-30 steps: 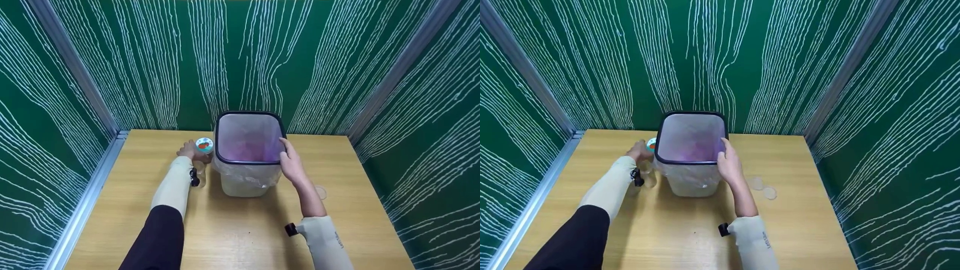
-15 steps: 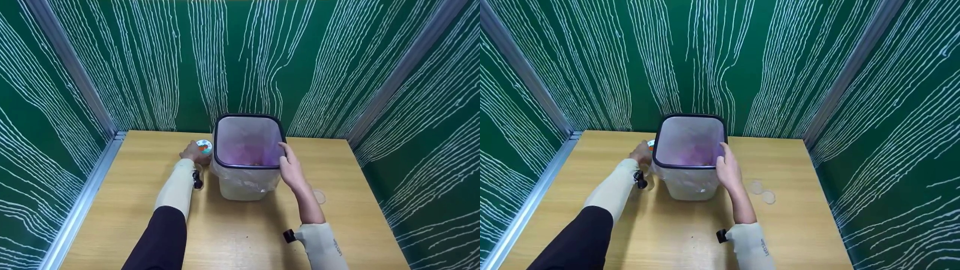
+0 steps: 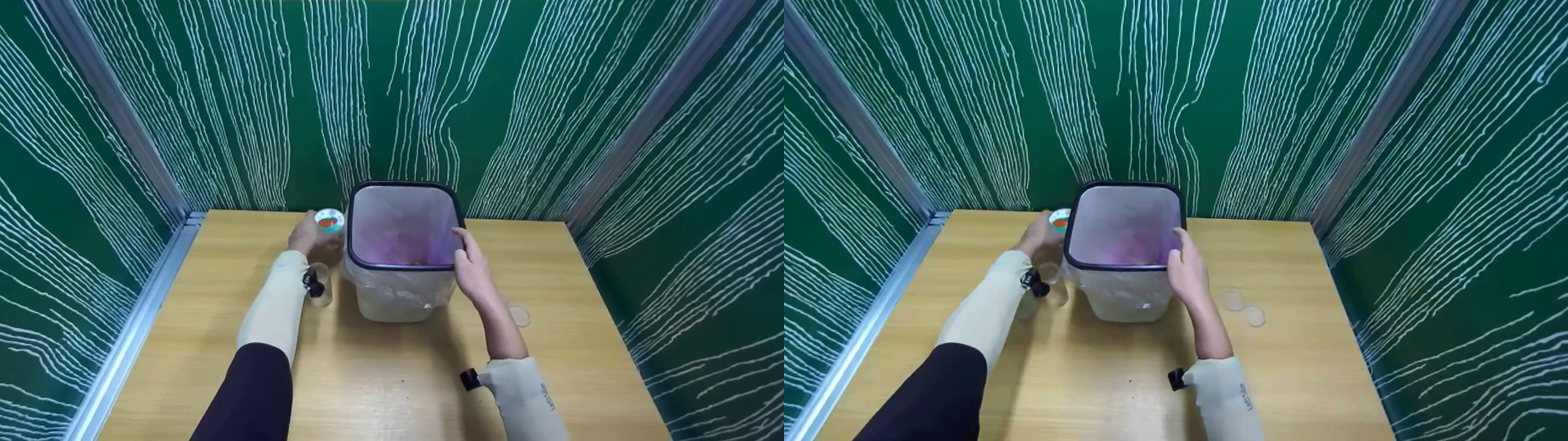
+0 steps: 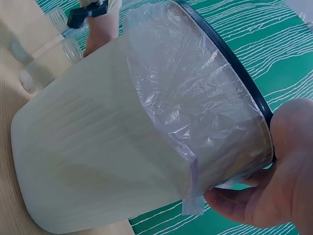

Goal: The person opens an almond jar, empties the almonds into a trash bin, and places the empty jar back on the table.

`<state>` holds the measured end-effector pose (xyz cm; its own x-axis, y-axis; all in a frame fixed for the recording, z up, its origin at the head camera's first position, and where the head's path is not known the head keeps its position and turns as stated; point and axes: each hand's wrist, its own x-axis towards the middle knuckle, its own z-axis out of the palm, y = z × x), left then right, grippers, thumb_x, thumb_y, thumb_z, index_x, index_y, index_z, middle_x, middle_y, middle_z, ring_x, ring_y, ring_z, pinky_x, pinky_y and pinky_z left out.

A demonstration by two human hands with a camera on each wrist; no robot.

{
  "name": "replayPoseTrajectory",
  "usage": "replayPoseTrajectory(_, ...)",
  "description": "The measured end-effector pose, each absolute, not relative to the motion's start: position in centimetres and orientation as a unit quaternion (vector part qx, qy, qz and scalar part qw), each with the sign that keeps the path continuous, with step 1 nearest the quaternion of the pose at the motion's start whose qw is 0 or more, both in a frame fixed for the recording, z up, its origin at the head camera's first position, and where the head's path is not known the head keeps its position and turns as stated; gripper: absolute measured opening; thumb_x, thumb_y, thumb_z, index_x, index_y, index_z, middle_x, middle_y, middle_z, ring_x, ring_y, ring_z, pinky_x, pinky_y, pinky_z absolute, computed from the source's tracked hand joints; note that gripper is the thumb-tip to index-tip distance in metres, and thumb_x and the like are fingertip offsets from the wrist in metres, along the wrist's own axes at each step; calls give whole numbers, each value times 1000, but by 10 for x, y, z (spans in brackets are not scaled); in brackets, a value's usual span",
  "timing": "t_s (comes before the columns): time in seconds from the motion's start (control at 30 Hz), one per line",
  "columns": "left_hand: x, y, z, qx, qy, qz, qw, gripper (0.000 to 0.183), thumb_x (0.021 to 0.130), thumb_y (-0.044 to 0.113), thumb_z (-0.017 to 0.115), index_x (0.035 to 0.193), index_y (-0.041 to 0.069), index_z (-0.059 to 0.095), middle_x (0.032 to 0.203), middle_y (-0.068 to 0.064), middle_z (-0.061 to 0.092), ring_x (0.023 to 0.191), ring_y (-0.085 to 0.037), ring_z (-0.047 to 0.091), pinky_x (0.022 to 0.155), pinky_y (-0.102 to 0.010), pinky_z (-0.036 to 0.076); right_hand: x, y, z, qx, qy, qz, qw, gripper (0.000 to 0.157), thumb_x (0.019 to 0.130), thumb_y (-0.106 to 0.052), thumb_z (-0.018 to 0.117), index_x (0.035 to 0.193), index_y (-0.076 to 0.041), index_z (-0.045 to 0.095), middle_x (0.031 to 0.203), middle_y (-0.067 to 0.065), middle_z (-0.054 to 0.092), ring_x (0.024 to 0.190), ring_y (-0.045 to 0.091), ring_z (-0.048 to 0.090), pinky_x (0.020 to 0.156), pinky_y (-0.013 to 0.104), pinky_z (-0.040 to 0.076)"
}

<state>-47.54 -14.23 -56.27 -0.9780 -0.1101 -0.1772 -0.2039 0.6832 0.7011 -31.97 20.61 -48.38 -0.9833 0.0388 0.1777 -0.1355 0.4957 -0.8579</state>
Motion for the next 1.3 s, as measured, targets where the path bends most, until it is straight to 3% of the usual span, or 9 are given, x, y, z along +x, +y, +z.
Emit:
replayPoseTrajectory(0.13, -471, -147, -550, -64, 917, 394, 24, 92, 69, 41, 85, 140, 14, 34, 127, -11, 51, 115, -28, 49, 99, -47, 39, -320, 207, -483, 29, -858, 505, 89, 48, 95, -11, 32, 141, -9, 45, 147, 12, 42, 136, 25, 34, 111, 44, 27)
replayPoseTrajectory(0.23, -467, -152, -545, -56, 904, 423, 2, 93, 65, 37, 89, 137, 15, 35, 124, -7, 52, 114, -24, 49, 98, -45, 40, -322, 208, -484, 29, -857, 506, 93, 47, 95, -10, 33, 141, -8, 46, 146, 12, 43, 135, 25, 35, 110, 44, 27)
replayPoseTrajectory(0.57, -426, -170, -543, -7, 863, 497, -89, 88, 67, 28, 88, 137, 12, 38, 129, -6, 52, 118, -20, 48, 100, -41, 40, -324, 206, -492, 48, -848, 517, 104, 47, 94, -9, 33, 139, -8, 47, 145, 12, 44, 135, 23, 36, 110, 42, 27)
replayPoseTrajectory(0.9, -378, -180, -529, -11, 819, 559, -129, 90, 67, 32, 90, 140, 20, 38, 131, 0, 50, 120, -18, 46, 103, -43, 37, -326, 213, -485, 50, -825, 559, 65, 62, 96, -13, 33, 155, -10, 15, 159, 10, 17, 143, 19, 16, 116, 38, 14)
replayPoseTrajectory(1.3, -317, -174, -523, 23, 784, 601, -152, 91, 71, 29, 88, 144, 24, 34, 140, 2, 43, 127, -19, 40, 108, -49, 32, -329, 214, -486, 46, -829, 553, 71, 57, 99, -19, 29, 154, -10, 20, 158, 9, 20, 143, 21, 17, 116, 40, 15)
